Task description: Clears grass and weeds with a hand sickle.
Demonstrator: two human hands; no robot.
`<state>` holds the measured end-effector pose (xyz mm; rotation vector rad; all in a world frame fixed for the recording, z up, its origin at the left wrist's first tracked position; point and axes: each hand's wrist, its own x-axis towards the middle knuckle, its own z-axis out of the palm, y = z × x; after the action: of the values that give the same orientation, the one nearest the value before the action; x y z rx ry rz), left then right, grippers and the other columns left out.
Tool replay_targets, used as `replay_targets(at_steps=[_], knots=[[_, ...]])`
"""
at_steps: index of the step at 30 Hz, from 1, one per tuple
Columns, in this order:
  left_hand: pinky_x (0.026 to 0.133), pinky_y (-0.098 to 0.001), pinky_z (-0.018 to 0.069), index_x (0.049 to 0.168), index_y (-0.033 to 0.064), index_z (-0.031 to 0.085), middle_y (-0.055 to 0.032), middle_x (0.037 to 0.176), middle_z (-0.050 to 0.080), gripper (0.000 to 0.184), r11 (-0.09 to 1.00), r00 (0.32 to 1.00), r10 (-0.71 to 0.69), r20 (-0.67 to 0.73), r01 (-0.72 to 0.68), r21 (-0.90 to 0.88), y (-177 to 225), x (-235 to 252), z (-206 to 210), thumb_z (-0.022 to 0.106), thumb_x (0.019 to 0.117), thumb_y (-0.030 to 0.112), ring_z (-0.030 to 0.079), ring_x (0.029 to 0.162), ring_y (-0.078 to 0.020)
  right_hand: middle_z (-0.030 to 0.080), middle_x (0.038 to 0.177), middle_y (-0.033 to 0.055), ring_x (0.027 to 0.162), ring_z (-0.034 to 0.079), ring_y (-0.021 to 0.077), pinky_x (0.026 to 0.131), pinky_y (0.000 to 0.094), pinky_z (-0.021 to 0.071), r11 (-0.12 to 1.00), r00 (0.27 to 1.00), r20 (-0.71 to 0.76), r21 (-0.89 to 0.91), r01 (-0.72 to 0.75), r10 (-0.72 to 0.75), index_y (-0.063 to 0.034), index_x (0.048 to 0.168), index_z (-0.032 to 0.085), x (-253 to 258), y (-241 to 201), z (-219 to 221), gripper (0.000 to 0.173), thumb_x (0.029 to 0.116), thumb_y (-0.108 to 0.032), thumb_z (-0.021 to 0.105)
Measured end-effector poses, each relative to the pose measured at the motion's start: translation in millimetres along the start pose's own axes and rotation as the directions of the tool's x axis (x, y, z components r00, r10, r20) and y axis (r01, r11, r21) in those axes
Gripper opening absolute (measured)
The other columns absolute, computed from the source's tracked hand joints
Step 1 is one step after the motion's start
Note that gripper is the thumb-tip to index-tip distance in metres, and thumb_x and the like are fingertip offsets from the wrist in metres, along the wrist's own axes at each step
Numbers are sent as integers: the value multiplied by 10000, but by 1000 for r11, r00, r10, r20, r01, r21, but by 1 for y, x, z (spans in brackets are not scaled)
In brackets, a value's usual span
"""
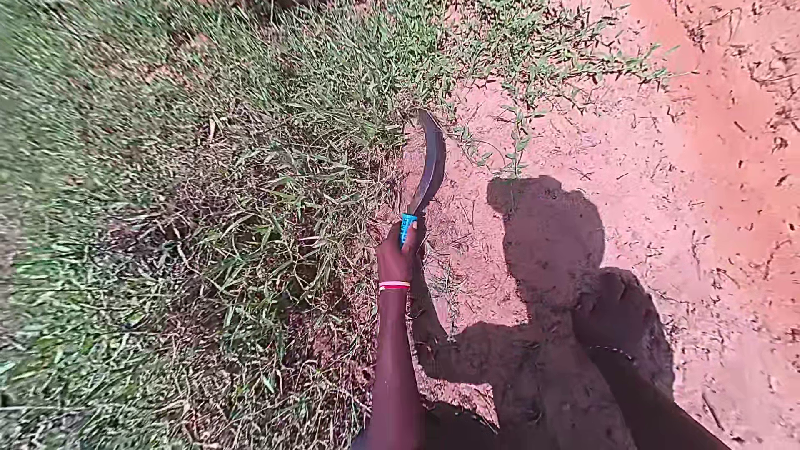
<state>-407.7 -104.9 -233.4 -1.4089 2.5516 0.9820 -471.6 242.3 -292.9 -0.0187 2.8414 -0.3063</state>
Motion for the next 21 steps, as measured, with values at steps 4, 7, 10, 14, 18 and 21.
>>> replay_targets(at_steps=[4, 7, 10, 14, 18, 21], knots=[[713, -584, 600, 1224, 31, 742, -195, 998, 770, 486, 943, 950, 303, 71, -310, 126, -31, -92, 14, 613, 992, 438, 758, 798, -383, 424, 1474, 407, 1392, 382, 603, 1101, 748, 254, 1000, 999, -29, 1, 15, -15, 58, 1480, 445, 0, 0, 0, 678, 941, -352, 425], [640, -577, 598, 1210, 42, 754, -206, 983, 766, 501, 929, 956, 283, 78, -293, 226, -29, -129, 21, 607, 996, 470, 750, 737, -400, 427, 1480, 397, 1396, 388, 590, 1102, 742, 256, 1000, 999, -35, 1, 22, -22, 50, 1481, 446, 0, 0, 1, 679, 936, -354, 424], [618, -543, 605, 1159, -7, 761, -189, 893, 768, 519, 947, 957, 288, -38, -278, 158, -33, -142, 30, 604, 980, 455, 750, 689, -359, 438, 1477, 389, 1388, 401, 586, 1094, 737, 267, 1000, 998, -47, -6, 28, -28, 48, 1480, 450, 2, 2, 3, 687, 938, -372, 410], [663, -534, 611, 1175, -19, 753, -199, 929, 772, 495, 960, 943, 276, -185, -260, 103, -31, -133, 16, 620, 972, 412, 762, 741, -349, 456, 1476, 371, 1378, 422, 577, 1081, 729, 290, 999, 995, -87, -15, 47, -48, 33, 1476, 465, 0, 6, 9, 698, 945, -410, 371], [709, -613, 570, 1201, -16, 732, -225, 866, 746, 493, 985, 979, 153, -135, -140, 103, -35, -92, -12, 600, 1008, 419, 735, 755, -401, 465, 1458, 386, 1367, 422, 597, 1080, 741, 286, 999, 995, -94, -9, 44, -44, 53, 1467, 465, 2, 5, 7, 723, 928, -421, 387], [831, -653, 540, 1263, 21, 703, -257, 929, 737, 514, 978, 999, 24, 27, -30, 207, -36, -44, -29, 559, 1044, 464, 726, 888, -456, 468, 1451, 386, 1364, 422, 599, 1076, 745, 285, 999, 996, -79, -3, 42, -42, 58, 1468, 461, 0, 4, 6, 704, 938, -402, 408]])
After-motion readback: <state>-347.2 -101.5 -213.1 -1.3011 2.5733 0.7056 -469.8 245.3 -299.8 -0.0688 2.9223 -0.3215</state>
